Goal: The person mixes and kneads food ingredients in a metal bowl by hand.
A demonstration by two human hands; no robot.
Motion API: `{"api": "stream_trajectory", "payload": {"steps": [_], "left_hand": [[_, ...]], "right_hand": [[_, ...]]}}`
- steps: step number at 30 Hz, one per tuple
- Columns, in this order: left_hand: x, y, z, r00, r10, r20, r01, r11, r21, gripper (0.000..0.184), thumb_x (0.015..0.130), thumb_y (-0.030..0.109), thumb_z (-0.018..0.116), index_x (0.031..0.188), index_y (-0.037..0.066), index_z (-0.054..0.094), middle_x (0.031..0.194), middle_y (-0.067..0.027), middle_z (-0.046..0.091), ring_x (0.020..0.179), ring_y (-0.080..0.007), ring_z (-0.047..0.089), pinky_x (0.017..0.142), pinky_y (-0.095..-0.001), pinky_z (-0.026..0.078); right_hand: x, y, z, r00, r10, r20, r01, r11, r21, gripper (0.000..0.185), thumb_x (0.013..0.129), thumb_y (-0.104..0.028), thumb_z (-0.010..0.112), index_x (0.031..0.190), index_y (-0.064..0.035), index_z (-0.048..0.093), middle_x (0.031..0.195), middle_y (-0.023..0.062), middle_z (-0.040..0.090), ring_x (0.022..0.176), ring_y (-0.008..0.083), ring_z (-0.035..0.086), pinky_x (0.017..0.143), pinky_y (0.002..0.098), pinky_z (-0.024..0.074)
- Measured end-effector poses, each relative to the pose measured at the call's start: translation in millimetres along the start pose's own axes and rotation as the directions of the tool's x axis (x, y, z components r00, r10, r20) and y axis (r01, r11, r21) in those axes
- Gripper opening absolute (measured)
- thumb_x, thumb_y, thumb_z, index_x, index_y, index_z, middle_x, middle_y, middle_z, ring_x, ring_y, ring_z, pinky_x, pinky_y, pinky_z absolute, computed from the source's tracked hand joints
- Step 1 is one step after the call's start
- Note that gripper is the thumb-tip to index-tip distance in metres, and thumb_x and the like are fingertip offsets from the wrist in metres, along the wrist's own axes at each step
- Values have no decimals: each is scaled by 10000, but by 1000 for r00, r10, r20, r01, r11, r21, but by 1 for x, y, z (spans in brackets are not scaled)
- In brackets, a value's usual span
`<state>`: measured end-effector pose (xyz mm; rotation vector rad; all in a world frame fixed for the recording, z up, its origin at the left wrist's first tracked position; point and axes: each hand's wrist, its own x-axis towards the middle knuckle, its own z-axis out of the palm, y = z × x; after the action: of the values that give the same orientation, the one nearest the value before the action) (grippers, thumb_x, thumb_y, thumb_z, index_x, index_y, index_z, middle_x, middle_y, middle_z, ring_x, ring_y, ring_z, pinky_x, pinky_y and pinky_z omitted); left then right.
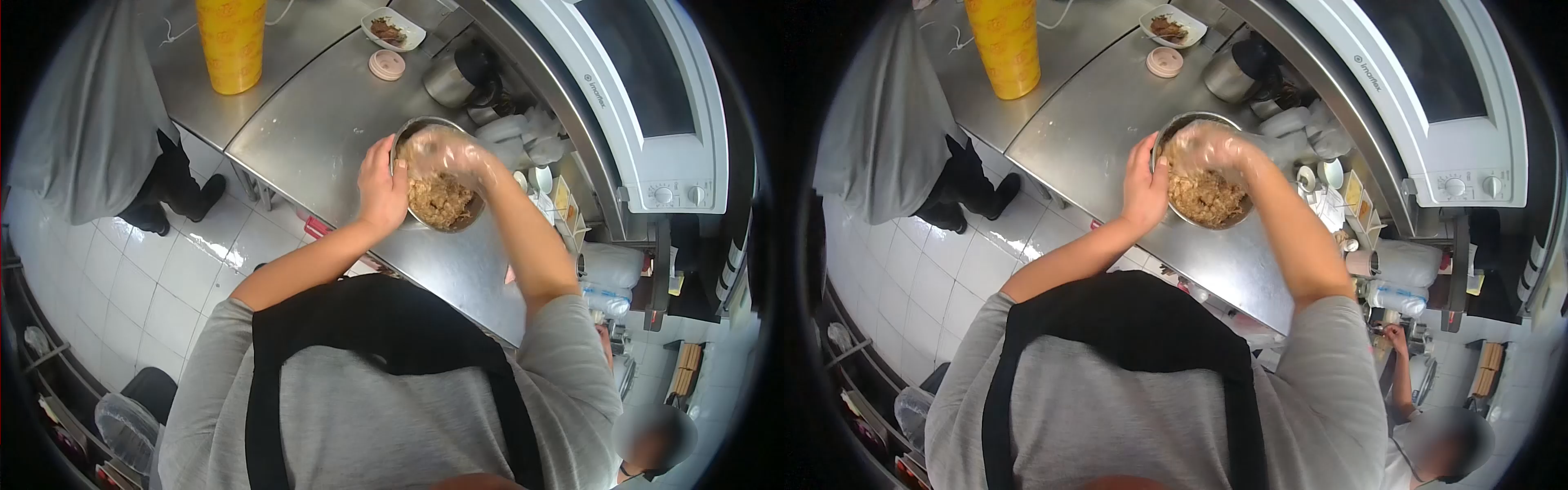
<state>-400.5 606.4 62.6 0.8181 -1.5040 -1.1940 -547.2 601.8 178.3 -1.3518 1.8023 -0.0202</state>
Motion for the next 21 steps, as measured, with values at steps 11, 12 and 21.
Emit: {"api": "stream_trajectory", "payload": {"steps": [11, 12, 21], "left_hand": [[9, -14, -1, 996, 2, 85, -8, 997, 77, 387, 897, 152, 511, 1279, 87, 502, 1290, -115, 515, 1180, -297, 504, 989, -433, 364], [12, -14, -2, 996, 19, 86, -28, 994, 104, 383, 898, 151, 510, 1276, 85, 504, 1284, -117, 519, 1173, -297, 511, 988, -430, 372], [22, -3, -13, 978, -14, 209, -20, 987, 159, 386, 904, 148, 501, 1283, 80, 488, 1267, -131, 525, 1145, -323, 530, 980, -404, 414]], "right_hand": [[-18, 37, 43, 921, 236, -311, -334, 890, -311, 250, 763, -150, 687, 1010, -127, 715, 1034, 128, 683, 867, 267, 667, 806, 328, 528], [-30, 27, 30, 940, 233, -250, -289, 932, -220, 271, 765, -149, 701, 1034, -122, 713, 987, 104, 692, 827, 232, 663, 739, 331, 523], [-20, 45, 73, 838, -299, -457, -33, 808, -589, 215, 760, -115, 715, 975, -102, 716, 986, 68, 703, 796, 135, 660, 639, 309, 551]]}}
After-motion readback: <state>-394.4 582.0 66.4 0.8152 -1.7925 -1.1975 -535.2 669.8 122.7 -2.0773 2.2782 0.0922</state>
